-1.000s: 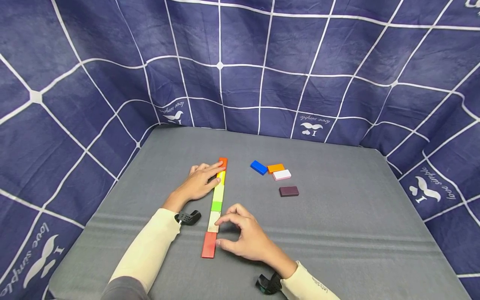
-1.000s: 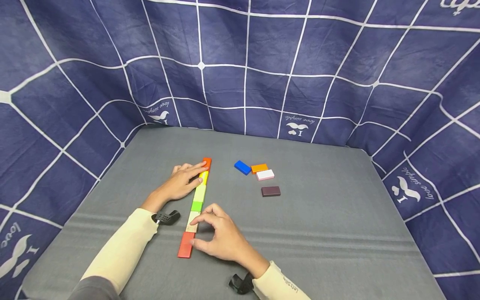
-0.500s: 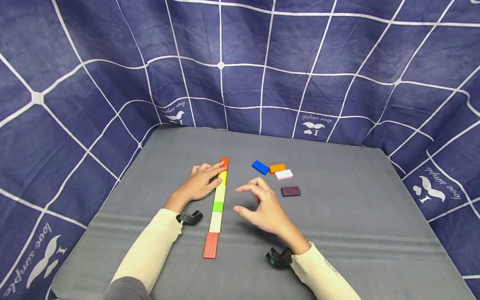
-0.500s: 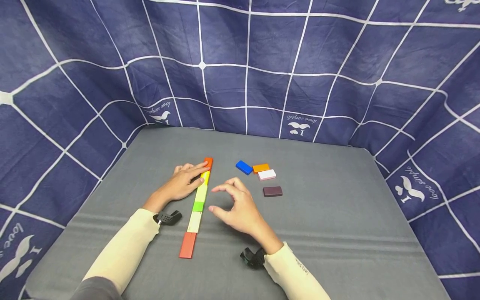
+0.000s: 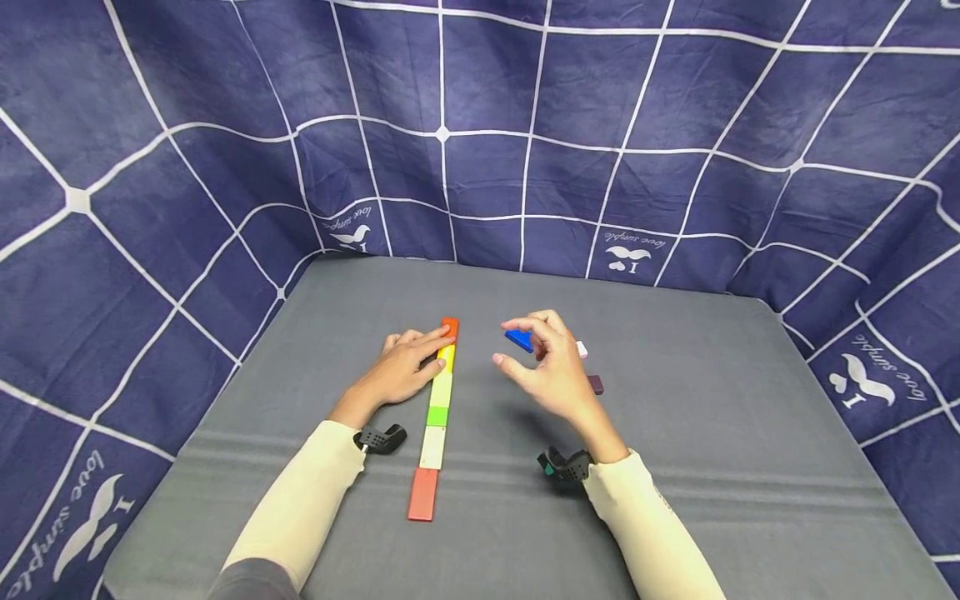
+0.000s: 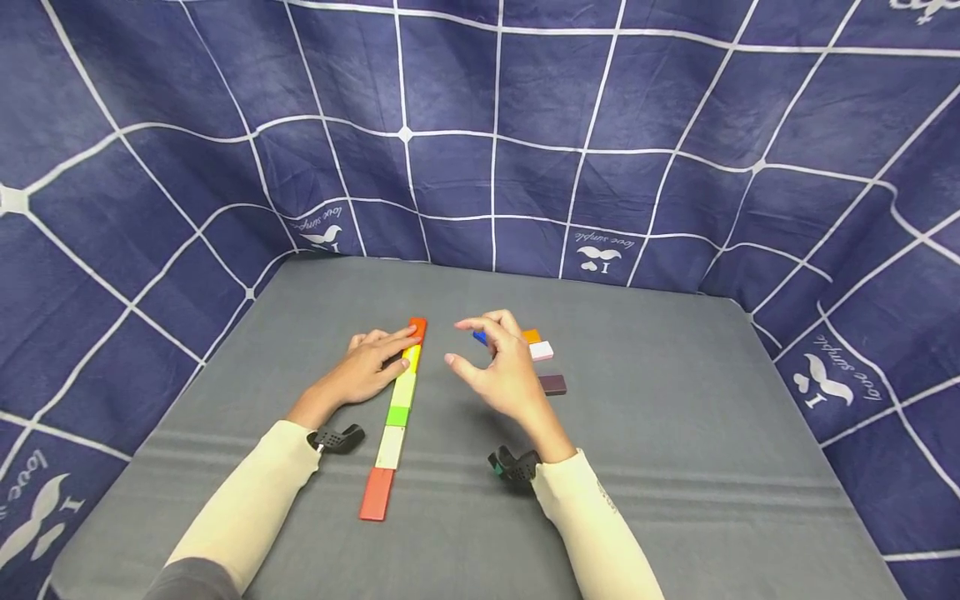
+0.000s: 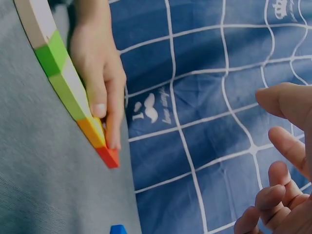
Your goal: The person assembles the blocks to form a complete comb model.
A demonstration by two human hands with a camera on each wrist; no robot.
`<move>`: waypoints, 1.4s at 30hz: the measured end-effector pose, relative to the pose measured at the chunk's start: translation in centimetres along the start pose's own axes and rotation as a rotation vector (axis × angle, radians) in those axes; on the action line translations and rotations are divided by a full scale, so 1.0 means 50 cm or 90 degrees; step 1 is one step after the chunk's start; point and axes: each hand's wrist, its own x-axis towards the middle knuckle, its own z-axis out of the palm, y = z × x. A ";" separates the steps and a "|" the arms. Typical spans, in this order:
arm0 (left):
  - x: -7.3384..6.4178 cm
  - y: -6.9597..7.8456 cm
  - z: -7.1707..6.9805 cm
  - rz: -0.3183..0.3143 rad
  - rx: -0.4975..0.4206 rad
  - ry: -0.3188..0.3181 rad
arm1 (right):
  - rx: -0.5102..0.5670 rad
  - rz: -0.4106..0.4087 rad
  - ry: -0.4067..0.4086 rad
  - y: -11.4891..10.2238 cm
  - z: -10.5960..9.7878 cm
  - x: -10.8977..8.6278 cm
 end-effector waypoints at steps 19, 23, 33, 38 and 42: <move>0.001 0.000 0.008 -0.003 -0.007 -0.008 | 0.032 0.034 0.058 0.092 0.001 0.089; -0.001 0.000 0.012 -0.006 -0.006 -0.014 | 0.045 0.056 0.062 0.121 0.007 0.089; 0.010 -0.004 -0.001 -0.002 0.002 0.004 | 0.034 0.066 0.052 0.162 0.013 0.095; 0.008 -0.005 -0.004 -0.003 0.004 -0.002 | 0.022 0.086 0.059 0.182 0.010 0.091; 0.003 -0.007 -0.002 -0.010 0.005 -0.009 | 0.018 0.101 0.055 0.198 0.009 0.083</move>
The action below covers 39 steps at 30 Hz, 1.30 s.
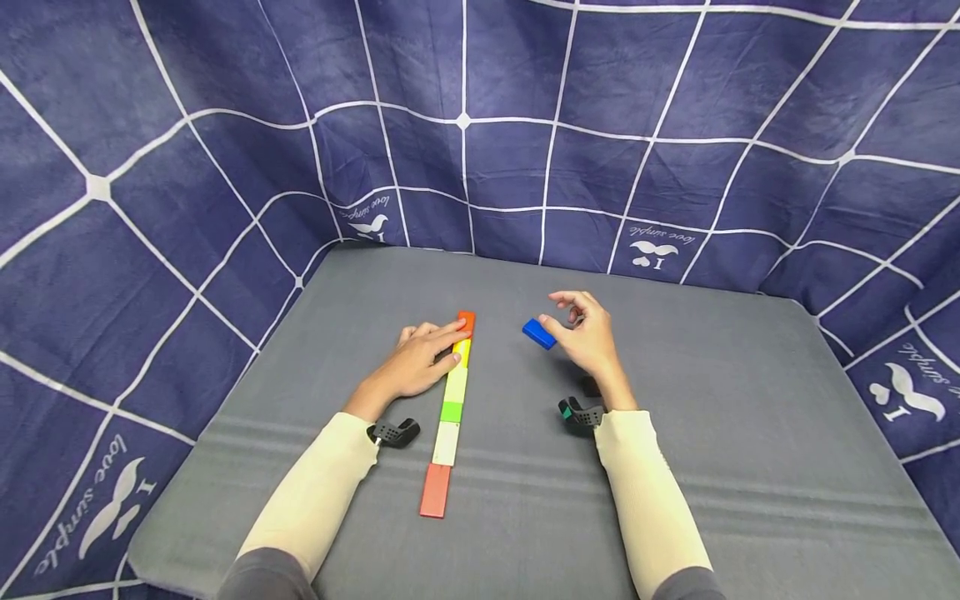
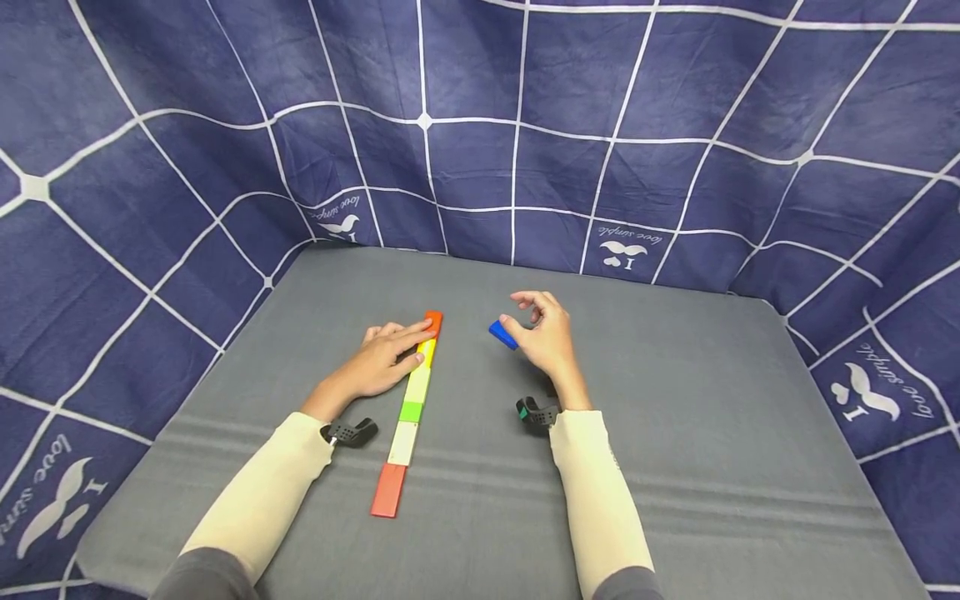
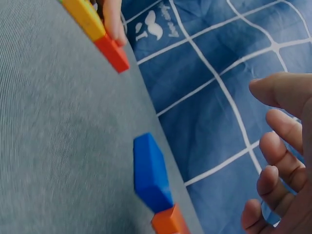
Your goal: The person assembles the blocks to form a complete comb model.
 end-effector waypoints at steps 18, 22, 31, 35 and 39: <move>-0.007 0.008 0.000 0.000 -0.010 0.005 | -0.117 0.030 -0.052 0.062 -0.001 -0.019; -0.006 0.009 0.001 0.002 -0.007 0.010 | -0.131 0.044 -0.069 0.065 0.002 -0.023; -0.003 0.013 0.000 0.000 -0.007 0.007 | -0.200 0.037 -0.092 0.072 0.005 -0.030; -0.004 0.011 -0.002 -0.003 -0.007 0.005 | -0.225 0.037 -0.107 0.075 0.008 -0.029; -0.005 0.008 -0.002 -0.003 -0.006 0.003 | -0.236 0.038 -0.116 0.077 0.012 -0.029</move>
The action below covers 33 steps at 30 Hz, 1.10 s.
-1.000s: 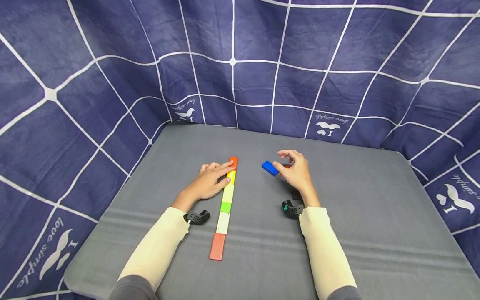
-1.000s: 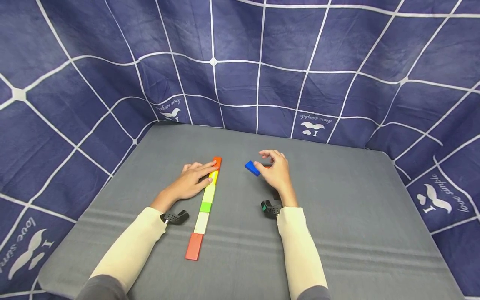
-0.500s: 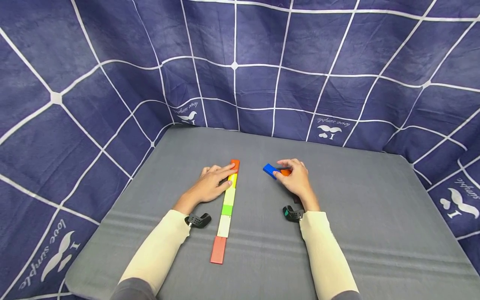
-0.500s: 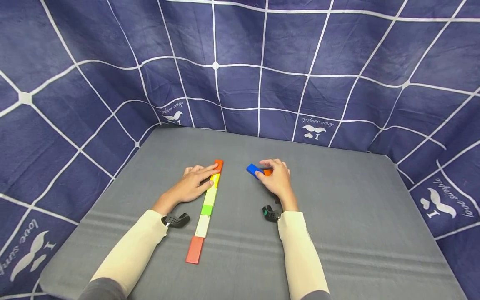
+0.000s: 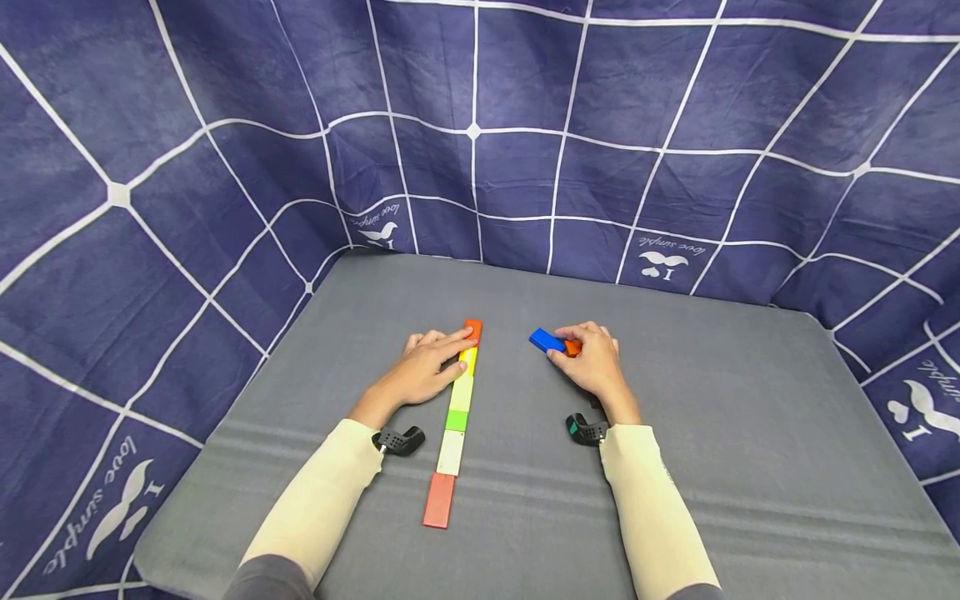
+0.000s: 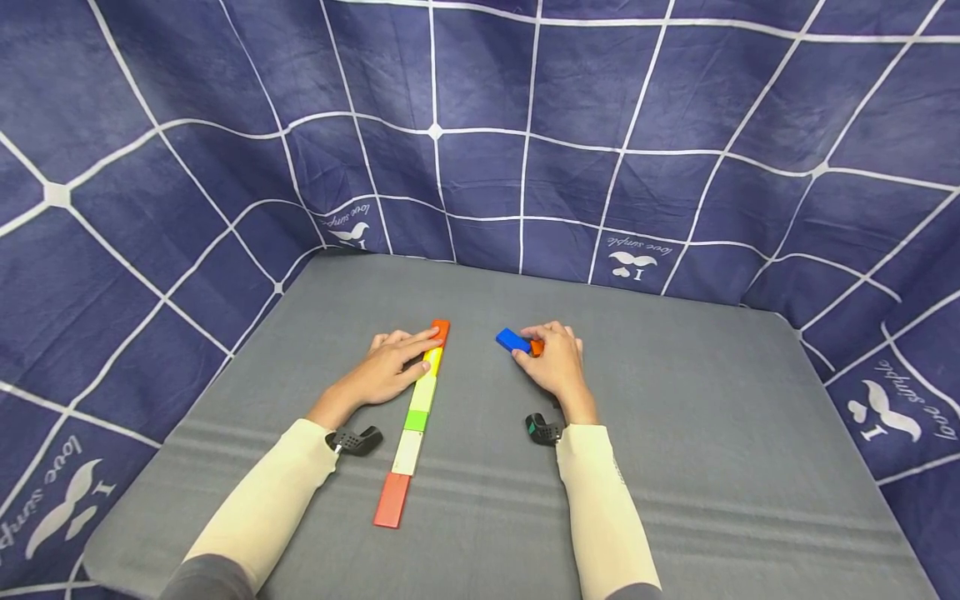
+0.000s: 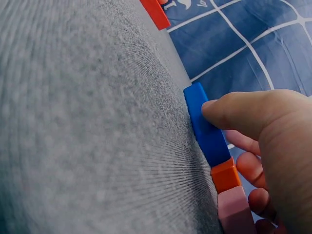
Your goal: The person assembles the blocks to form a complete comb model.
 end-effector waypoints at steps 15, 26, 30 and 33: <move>0.001 -0.003 0.002 0.011 0.005 0.003 | -0.032 0.003 -0.019 0.002 0.007 0.001; 0.001 -0.006 0.002 0.017 0.007 0.017 | -0.045 0.001 -0.021 -0.003 0.005 0.004; 0.000 -0.004 0.000 0.019 0.007 0.018 | -0.047 0.004 -0.020 -0.005 0.005 0.003; 0.001 -0.003 0.001 0.020 0.007 0.017 | -0.043 0.010 -0.018 -0.005 0.005 0.001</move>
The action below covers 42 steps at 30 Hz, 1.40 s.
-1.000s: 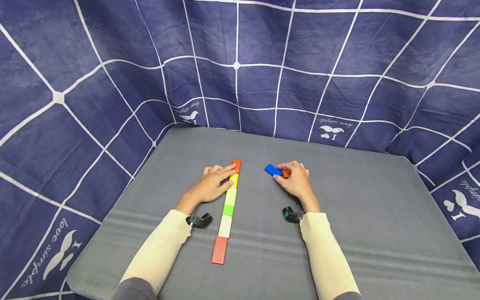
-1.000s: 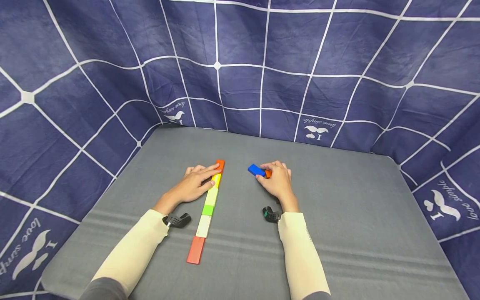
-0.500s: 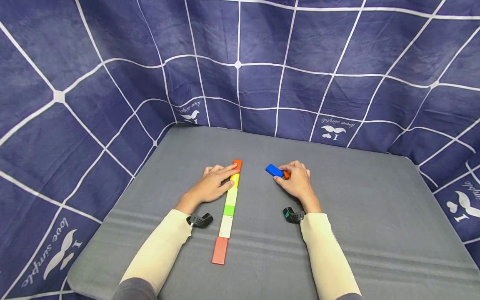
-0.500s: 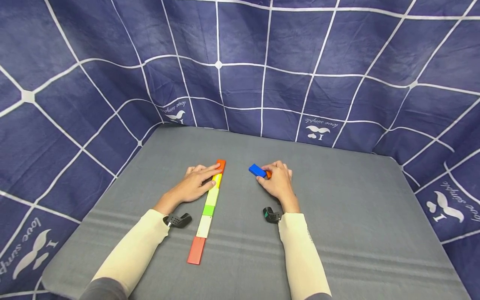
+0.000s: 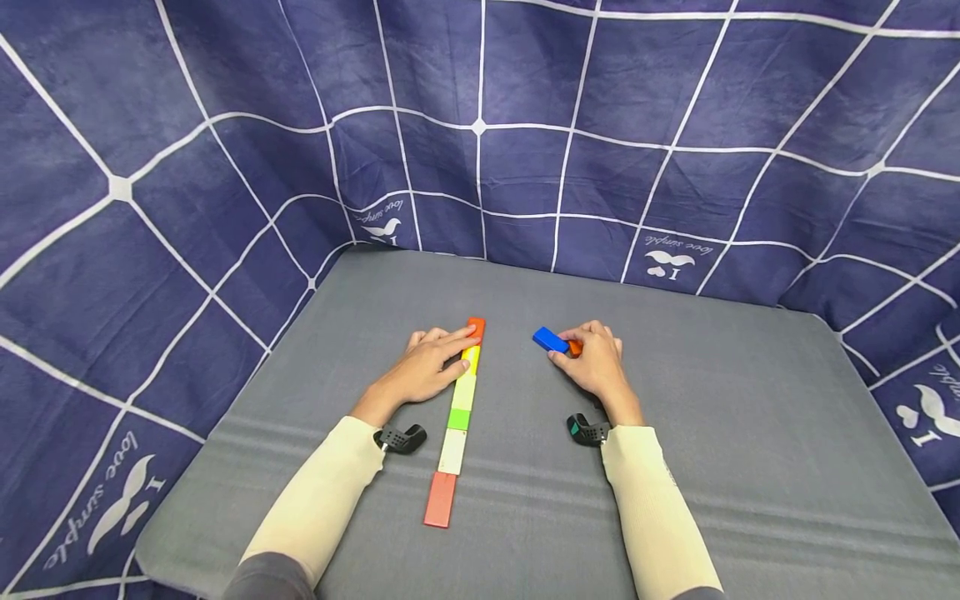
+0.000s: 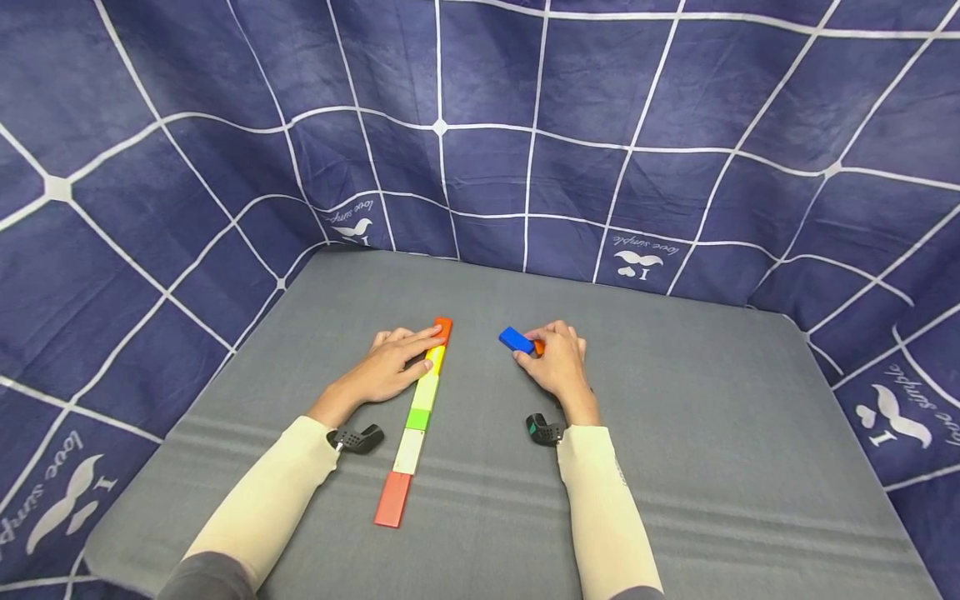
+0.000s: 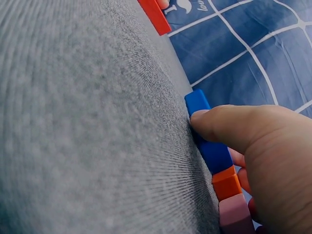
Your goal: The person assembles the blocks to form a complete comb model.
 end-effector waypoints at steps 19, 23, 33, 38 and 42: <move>0.004 0.002 0.000 0.001 0.004 0.004 | 0.043 0.007 0.032 0.000 -0.004 0.002; 0.004 0.001 0.000 0.001 0.006 0.010 | 0.063 0.006 0.051 -0.003 -0.007 0.002; -0.009 0.000 0.000 -0.011 0.001 -0.006 | 0.118 -0.021 0.081 -0.011 -0.004 0.002; -0.003 -0.002 -0.001 -0.012 0.005 -0.005 | 0.130 -0.037 0.089 -0.018 -0.009 0.010; -0.002 0.000 0.001 -0.012 0.006 -0.011 | 0.136 -0.044 0.072 -0.024 -0.012 0.009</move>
